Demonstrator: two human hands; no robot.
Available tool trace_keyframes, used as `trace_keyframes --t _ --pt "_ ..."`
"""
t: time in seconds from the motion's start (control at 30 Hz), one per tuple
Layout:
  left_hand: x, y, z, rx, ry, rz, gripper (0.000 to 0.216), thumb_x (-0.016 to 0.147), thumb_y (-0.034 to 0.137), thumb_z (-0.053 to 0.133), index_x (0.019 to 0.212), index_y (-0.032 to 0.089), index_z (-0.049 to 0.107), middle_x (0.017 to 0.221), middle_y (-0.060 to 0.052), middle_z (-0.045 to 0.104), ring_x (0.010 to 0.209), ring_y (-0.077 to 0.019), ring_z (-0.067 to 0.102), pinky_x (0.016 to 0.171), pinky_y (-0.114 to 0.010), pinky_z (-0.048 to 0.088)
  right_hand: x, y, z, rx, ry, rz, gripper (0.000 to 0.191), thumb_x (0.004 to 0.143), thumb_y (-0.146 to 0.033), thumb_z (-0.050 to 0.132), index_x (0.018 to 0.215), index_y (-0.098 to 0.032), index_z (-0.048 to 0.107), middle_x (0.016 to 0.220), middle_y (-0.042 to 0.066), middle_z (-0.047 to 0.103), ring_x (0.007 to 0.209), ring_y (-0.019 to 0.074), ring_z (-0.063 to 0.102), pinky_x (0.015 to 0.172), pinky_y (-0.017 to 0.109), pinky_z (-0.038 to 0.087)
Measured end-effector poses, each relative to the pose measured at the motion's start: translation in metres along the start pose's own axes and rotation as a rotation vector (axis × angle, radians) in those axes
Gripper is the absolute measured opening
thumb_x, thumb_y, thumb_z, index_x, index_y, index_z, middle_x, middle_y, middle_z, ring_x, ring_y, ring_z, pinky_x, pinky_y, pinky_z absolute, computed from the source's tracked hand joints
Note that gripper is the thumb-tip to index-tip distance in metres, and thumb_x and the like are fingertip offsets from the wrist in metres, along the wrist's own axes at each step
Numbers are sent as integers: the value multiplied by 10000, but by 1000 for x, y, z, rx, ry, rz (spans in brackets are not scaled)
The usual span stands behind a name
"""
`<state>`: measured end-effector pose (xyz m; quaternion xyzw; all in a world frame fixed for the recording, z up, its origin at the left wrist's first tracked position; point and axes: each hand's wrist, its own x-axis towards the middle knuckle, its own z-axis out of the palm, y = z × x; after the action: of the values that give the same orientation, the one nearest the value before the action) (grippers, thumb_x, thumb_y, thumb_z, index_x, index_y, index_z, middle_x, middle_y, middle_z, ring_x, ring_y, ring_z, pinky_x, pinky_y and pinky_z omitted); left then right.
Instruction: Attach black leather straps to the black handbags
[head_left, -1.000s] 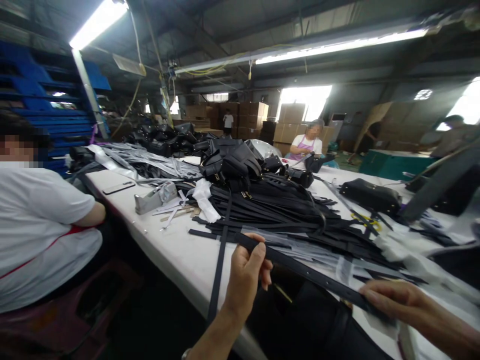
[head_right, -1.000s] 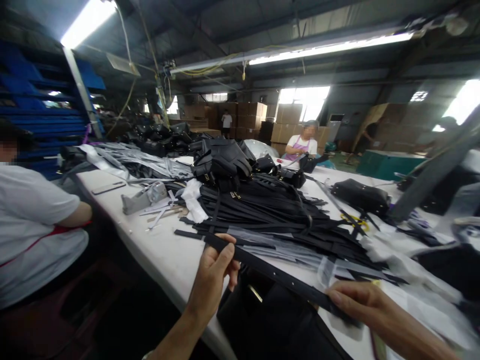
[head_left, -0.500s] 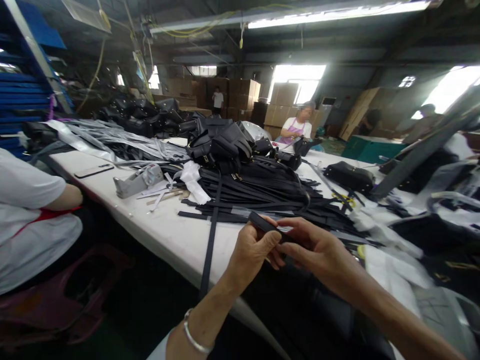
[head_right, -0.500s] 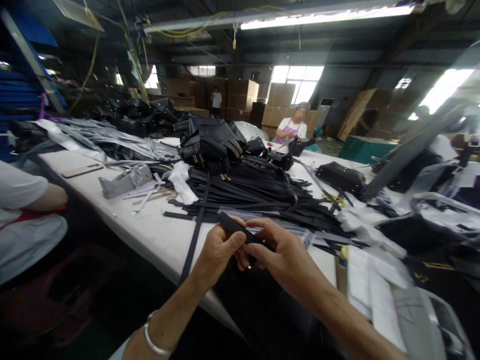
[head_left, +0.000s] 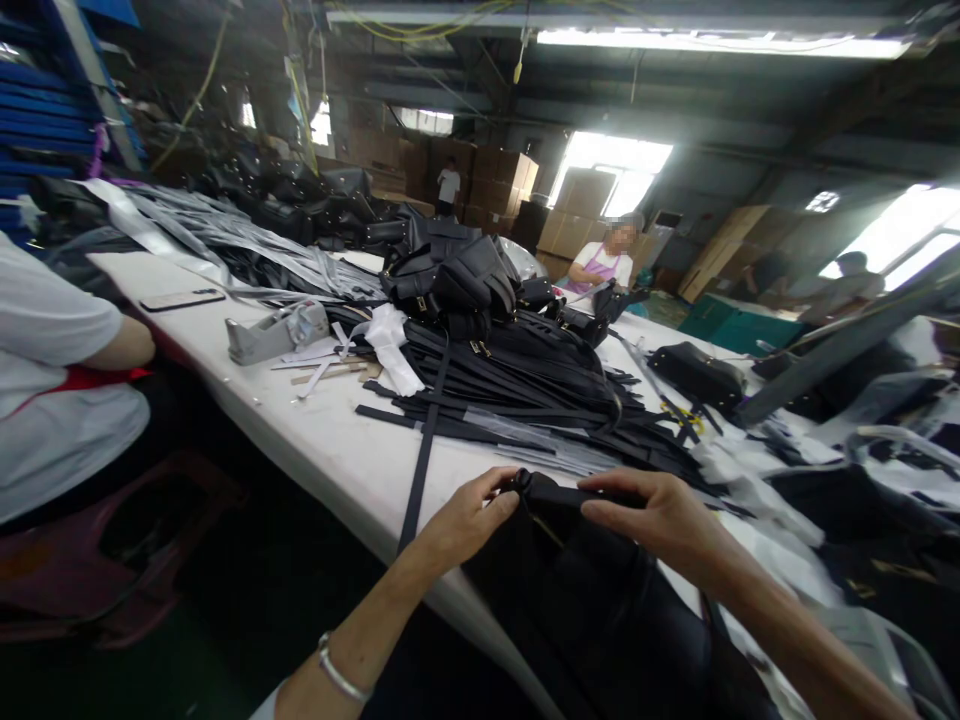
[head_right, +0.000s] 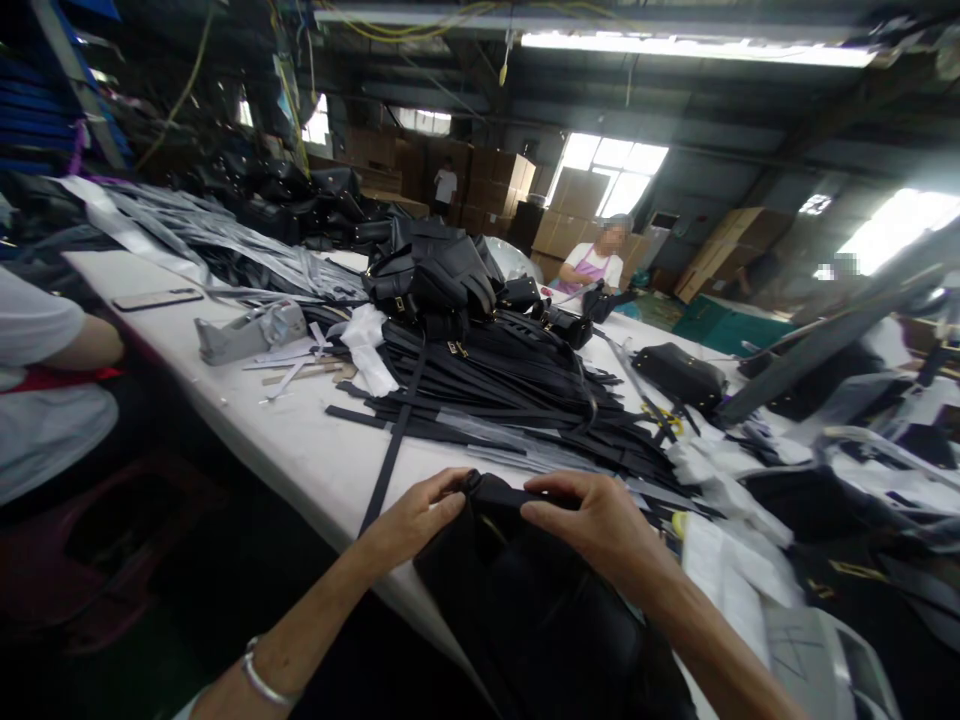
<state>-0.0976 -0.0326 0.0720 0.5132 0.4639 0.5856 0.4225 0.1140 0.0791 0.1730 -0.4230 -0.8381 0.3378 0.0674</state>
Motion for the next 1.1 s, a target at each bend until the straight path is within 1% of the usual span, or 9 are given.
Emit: trace_keyframes --t 0.1,0.2,0.3,0.37,0.5,0.6,0.73,0.87,1.1 --pt "8 1 4 -93 25 -10 356 911 391 544 1205 215 638 1152 -65 677 1088 -239 603 967 -342 431 -4 -9 0 -33 76 -8 365 765 -523 670 1000 -257 756 864 20 757 814 265 679 750 337 496" --pt "13 -2 7 -160 26 -23 355 889 412 576 1159 195 655 1083 -64 686 1002 -225 627 879 -306 464 -6 -13 0 -55 145 -35 367 754 -539 678 976 -260 766 872 22 760 788 261 685 729 330 507" --pt "14 -5 9 -202 9 -35 354 882 420 585 1135 180 647 961 -52 691 884 -203 643 781 -276 480 -7 -16 2 -110 169 -90 320 761 -521 681 945 -276 775 887 21 764 789 261 694 726 330 514" --pt "13 -5 9 -208 12 -28 348 893 417 565 1139 181 637 935 -48 685 855 -199 643 760 -274 481 -6 -19 4 -167 172 -133 275 772 -486 679 929 -283 778 900 21 765 804 261 696 734 329 512" --pt "10 0 9 -118 30 54 305 895 375 559 1120 192 652 1065 -59 673 999 -231 609 872 -307 463 -3 -27 4 -291 159 -169 225 784 -420 662 903 -265 774 877 25 763 793 255 692 723 326 495" --pt "9 4 9 -63 58 93 283 876 357 589 1100 202 662 1077 -55 672 1054 -243 590 947 -324 432 0 -33 4 -340 101 -174 187 789 -380 640 862 -261 765 813 11 755 741 238 684 685 315 480" --pt "10 8 12 -36 73 110 215 875 324 590 1029 203 679 1002 -47 686 999 -236 609 939 -328 437 4 -40 13 -299 39 -215 200 791 -325 633 933 -265 759 873 7 759 790 236 685 714 309 480" --pt "10 7 14 -10 87 157 205 858 238 593 1041 211 681 1019 -44 688 1012 -229 604 949 -324 429 8 -44 24 -256 39 -250 237 810 -330 641 1005 -259 755 963 28 758 881 247 686 775 314 483" --pt "10 -1 16 107 118 227 191 856 201 600 1038 217 656 1019 -32 673 1010 -208 601 942 -320 439 14 -45 23 -354 26 -298 208 797 -268 654 977 -261 759 888 12 758 811 215 691 720 291 476"
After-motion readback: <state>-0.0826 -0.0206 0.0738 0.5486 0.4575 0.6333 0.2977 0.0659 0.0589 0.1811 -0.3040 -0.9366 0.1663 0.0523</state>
